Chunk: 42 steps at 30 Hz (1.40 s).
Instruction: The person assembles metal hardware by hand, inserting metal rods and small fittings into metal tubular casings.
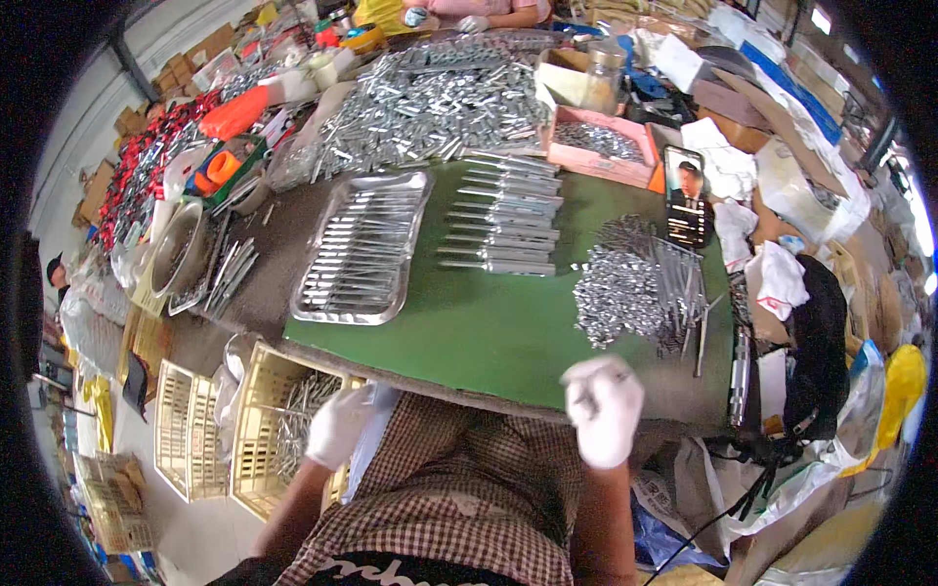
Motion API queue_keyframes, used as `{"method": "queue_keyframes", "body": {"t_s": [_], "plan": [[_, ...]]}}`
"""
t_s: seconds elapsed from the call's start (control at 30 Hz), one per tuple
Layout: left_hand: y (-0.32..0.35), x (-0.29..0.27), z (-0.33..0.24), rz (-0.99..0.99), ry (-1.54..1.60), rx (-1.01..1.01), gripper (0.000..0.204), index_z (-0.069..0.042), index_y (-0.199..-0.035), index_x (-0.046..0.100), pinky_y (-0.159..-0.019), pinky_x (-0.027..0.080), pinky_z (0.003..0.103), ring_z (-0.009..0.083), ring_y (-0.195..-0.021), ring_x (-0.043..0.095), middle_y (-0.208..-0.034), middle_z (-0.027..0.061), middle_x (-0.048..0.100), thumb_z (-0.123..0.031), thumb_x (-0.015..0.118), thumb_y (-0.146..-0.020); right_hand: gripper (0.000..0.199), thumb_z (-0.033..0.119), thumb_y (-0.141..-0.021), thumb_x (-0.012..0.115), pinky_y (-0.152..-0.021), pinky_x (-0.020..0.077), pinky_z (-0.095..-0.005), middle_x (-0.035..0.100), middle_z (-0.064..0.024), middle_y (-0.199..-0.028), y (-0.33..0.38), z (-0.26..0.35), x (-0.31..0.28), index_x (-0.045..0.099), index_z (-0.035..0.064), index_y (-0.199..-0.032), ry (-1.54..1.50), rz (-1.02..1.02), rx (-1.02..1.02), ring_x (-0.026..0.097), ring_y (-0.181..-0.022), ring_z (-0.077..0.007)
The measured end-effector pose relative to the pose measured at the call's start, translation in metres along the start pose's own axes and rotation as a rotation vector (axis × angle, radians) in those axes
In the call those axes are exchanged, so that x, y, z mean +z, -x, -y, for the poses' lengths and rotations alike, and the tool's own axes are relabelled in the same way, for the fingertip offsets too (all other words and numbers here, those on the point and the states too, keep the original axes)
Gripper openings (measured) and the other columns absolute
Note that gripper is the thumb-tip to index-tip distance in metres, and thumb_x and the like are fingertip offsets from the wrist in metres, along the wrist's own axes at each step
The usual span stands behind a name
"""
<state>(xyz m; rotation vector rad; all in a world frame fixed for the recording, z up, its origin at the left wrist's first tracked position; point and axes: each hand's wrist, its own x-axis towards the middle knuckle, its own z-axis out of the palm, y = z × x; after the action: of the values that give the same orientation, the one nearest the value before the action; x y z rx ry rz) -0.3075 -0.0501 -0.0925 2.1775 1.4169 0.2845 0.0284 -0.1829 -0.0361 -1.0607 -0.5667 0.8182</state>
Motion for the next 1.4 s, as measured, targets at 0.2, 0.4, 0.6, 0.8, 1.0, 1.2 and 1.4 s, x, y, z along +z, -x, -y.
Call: {"method": "queue_keyframes", "body": {"t_s": [0.2,0.4,0.6,0.8,1.0,1.2,1.4], "plan": [[-0.054,0.069,-0.035,-0.191,-0.436,0.594,0.015,-0.008,-0.083,0.072,-0.068,0.054,0.043,0.0305,-0.072,0.067,-0.078,0.0127,0.069,-0.020,0.065,-0.080,0.018,0.016,-0.083,0.066,-0.067,0.0514,-0.0310,0.068,-0.0152,-0.075,0.063,-0.037,-0.008,0.070,-0.0016,-0.079,0.764,0.063,0.090,0.066,-0.069,-0.0197],[-0.036,-0.009,0.015,-0.229,-0.405,0.202,0.014,-0.011,-0.086,0.073,-0.069,0.053,0.042,0.0305,-0.078,0.066,-0.086,0.0152,0.066,-0.018,0.061,-0.082,0.032,0.031,-0.084,0.069,-0.074,0.0498,-0.0393,0.067,-0.0187,-0.083,0.089,-0.109,-0.077,0.065,0.0015,-0.096,0.996,-0.308,0.165,0.066,-0.079,-0.0320],[-0.007,0.019,-0.038,-0.093,-0.275,0.375,0.026,-0.016,-0.107,0.068,-0.070,0.052,0.044,0.0315,-0.079,0.064,-0.082,0.0130,0.064,-0.020,0.061,-0.083,0.032,0.033,-0.083,0.068,-0.075,0.0500,-0.0418,0.067,-0.0181,-0.085,0.075,-0.102,-0.068,0.063,0.0036,-0.094,1.089,-0.104,0.216,0.065,-0.082,-0.0363],[-0.010,-0.004,-0.003,-0.226,-0.523,0.377,0.007,-0.014,-0.078,0.066,-0.063,0.051,0.043,0.0308,-0.073,0.063,-0.078,0.0117,0.062,-0.015,0.059,-0.079,0.034,0.034,-0.082,0.071,-0.073,0.0504,-0.0388,0.067,-0.0165,-0.084,0.092,-0.098,-0.068,0.063,0.0028,-0.094,1.106,-0.139,0.132,0.066,-0.079,-0.0324],[0.041,-0.048,0.100,0.033,-0.631,-0.064,0.019,-0.015,-0.088,0.075,-0.074,0.052,0.046,0.0345,-0.079,0.064,-0.082,0.0155,0.063,-0.013,0.058,-0.079,0.032,0.031,-0.082,0.071,-0.075,0.0507,-0.0374,0.067,-0.0152,-0.086,0.098,-0.081,-0.057,0.065,0.0032,-0.095,1.149,-0.035,0.184,0.066,-0.081,-0.0300],[0.037,-0.067,0.121,0.469,-0.871,-0.092,0.021,-0.012,-0.098,0.074,-0.079,0.055,0.043,0.0340,-0.089,0.068,-0.098,0.0149,0.070,-0.015,0.058,-0.085,0.018,0.019,-0.086,0.063,-0.078,0.0508,-0.0362,0.069,-0.0140,-0.089,0.080,-0.039,-0.059,0.072,0.0050,-0.092,1.117,-0.011,0.028,0.066,-0.087,-0.0287],[-0.017,-0.071,-0.106,-0.166,0.059,0.709,0.023,-0.008,-0.106,0.070,-0.080,0.052,0.041,0.0304,-0.091,0.064,-0.096,0.0099,0.067,-0.014,0.065,-0.084,0.018,0.008,-0.087,0.060,-0.063,0.0477,-0.0246,0.070,-0.0087,-0.081,0.064,0.027,-0.016,0.072,-0.0005,-0.098,0.687,0.202,0.133,0.059,-0.066,-0.0086]]}}
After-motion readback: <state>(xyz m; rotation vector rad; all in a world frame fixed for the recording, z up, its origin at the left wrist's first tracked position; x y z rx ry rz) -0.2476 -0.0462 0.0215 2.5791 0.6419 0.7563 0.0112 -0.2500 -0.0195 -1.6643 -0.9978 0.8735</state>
